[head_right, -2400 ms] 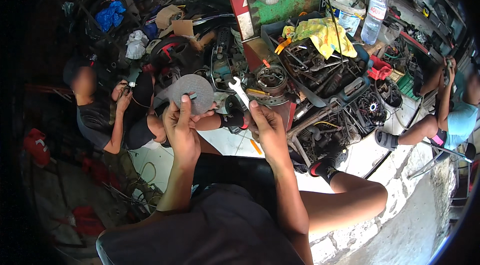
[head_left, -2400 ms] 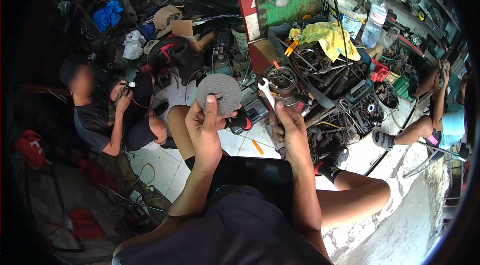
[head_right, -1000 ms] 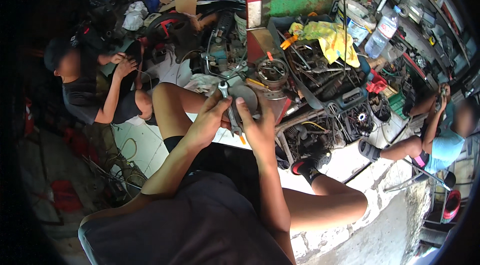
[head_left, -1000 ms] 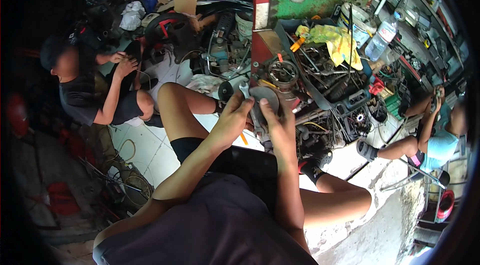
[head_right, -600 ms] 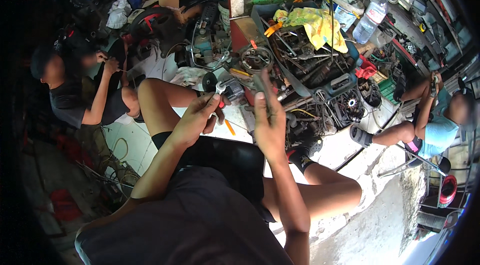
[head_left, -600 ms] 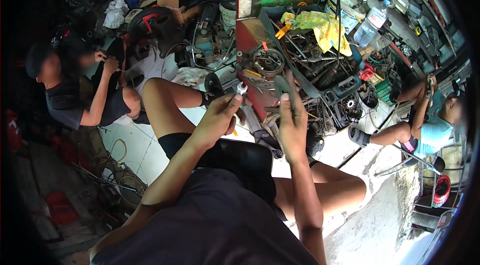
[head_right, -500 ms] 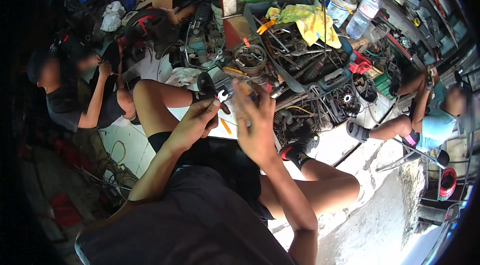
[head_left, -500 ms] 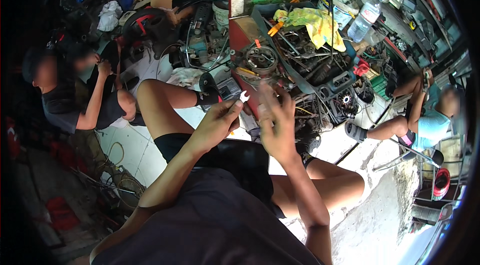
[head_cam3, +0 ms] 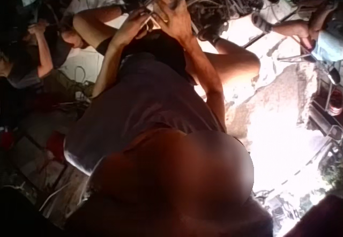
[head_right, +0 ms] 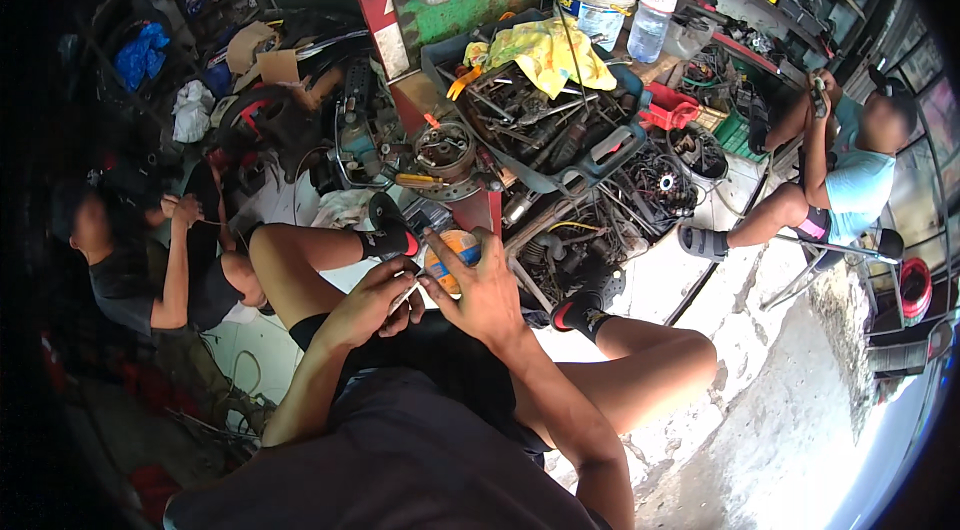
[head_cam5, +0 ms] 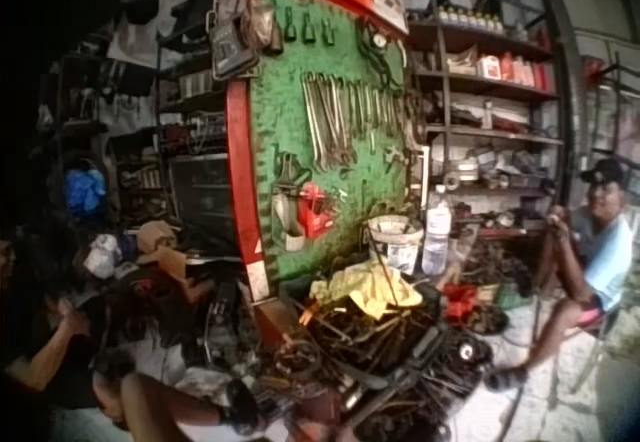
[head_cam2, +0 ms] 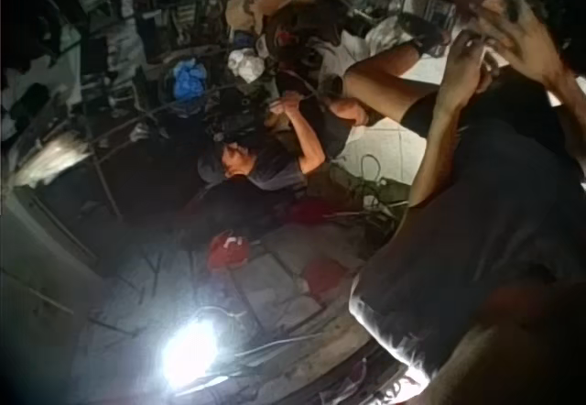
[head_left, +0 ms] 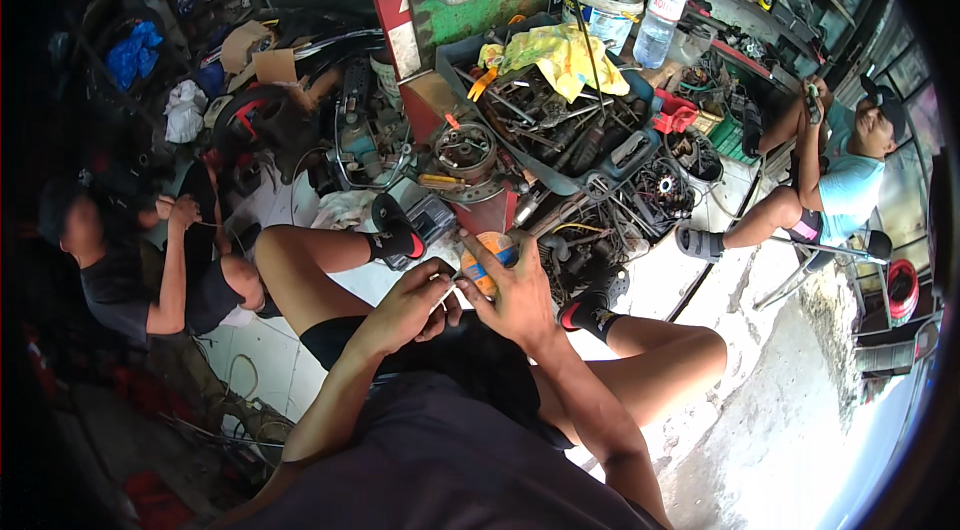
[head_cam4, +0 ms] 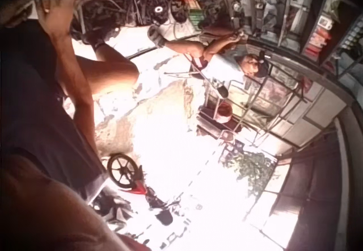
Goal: Inspecting and repairing engine parts using a wrench and a grinding disc.
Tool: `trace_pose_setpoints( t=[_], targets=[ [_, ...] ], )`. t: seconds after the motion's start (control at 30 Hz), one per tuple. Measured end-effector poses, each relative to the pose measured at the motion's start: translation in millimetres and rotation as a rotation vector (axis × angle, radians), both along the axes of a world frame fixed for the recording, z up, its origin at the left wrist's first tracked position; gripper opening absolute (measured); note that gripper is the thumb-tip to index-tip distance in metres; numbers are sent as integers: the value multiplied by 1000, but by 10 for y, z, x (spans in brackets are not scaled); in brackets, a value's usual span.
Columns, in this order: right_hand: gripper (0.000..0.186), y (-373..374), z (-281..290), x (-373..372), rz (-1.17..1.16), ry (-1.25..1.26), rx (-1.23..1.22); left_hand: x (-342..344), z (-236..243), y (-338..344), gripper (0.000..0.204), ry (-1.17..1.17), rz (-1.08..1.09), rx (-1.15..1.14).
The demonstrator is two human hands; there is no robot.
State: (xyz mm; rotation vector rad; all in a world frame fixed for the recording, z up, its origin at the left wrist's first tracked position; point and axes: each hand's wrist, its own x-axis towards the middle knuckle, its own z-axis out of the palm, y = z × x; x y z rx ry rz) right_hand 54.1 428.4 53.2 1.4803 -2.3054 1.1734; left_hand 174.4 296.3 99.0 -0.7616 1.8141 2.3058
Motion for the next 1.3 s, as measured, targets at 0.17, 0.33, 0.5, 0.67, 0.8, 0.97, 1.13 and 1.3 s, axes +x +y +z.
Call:
trace_pose_setpoints(
  t=[0.17, 0.33, 0.5, 0.67, 0.8, 0.97, 1.13, 1.3],
  targets=[
    [58, 61, 11, 20, 123, 54, -18, 2, 98, 21, 20, 77, 30, -281],
    [58, 88, 35, -64, 52, 11, -75, 8, -29, 68, 20, 197, 95, -452],
    [58, 102, 25, 20, 132, 29, -11, 2, -1, 86, 22, 181, 89, -583],
    [58, 147, 17, 58, 87, 27, 14, -23, -122, 126, 23, 262, 138, -403],
    [61, 152, -4, -71, 50, 17, -35, -41, -140, 118, 24, 280, 128, -421],
    [64, 168, 50, 38, 160, 45, -6, -42, -79, 127, 22, 302, 165, -418],
    [66, 99, 82, -86, 4, -35, -91, -63, 75, 164, 24, 246, 199, -236],
    [63, 180, 94, -21, 149, 18, -35, -74, 30, 194, 25, 251, 179, -234]
  ],
)
